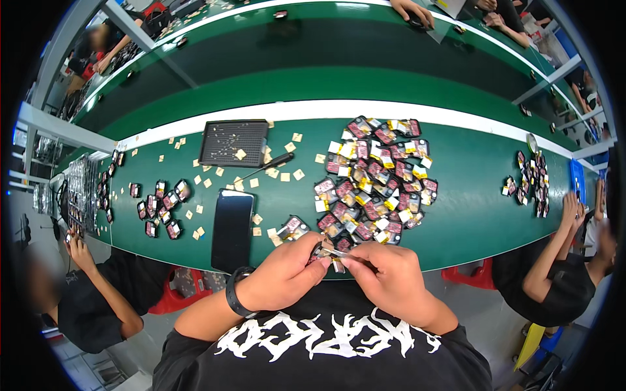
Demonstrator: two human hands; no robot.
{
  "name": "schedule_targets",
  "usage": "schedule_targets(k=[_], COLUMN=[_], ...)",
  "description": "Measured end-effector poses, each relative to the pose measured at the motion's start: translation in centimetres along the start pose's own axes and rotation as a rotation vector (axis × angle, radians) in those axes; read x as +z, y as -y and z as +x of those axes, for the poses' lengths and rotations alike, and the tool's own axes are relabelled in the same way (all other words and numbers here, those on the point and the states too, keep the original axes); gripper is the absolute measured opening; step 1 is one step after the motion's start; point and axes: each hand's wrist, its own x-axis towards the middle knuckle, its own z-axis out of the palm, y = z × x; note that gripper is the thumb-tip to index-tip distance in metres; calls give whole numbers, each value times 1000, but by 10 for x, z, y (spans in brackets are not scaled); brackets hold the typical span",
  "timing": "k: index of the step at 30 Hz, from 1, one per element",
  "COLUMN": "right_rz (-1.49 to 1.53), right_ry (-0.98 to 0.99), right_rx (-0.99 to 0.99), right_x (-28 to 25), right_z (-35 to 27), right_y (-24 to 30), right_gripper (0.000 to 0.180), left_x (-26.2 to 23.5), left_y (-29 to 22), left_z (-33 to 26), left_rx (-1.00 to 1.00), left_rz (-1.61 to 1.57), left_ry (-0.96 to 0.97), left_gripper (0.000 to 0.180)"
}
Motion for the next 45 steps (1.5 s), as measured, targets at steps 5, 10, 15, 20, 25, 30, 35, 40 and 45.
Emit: schedule_targets(k=[5, 10, 15, 20, 25, 30, 35, 40, 45], right_rz=[227, 794, 897, 744, 977, 528, 354, 378, 321], right_ry=[104, 186, 102, 57, 1, 160, 14, 87, 51], right_rx=[313, 591, 519, 345, 231, 123, 18, 188, 88], right_x=[-22, -24, -23, -21, -25, -34, -33, -27, -22], right_z=[-11, -17, -23, -34, -34, -24, -17, -18, -17], right_y=[-6, -23, -26, -40, -43, -36, -34, -30, -33], right_gripper=[14, 24, 25, 23, 23, 29, 12, 9, 11], left_x=[19, 30, 24, 22, 25, 28, 32, 39, 42], left_y=[-11, -2, -16, -23, -25, -28, -26, -16, -10], left_z=[10, 16, 22, 22, 19, 23, 25, 27, 27], left_rx=[131, 234, 185, -65, -233, -262, -248, -126, -54], left_rz=[189, 369, 257, -97, -461, -517, -309, -133, -70], left_ry=[-96, -109, -2, 92, 146, 137, 63, -7, 11], left_gripper=[22, 24, 21, 23, 21, 21, 21, 23, 23])
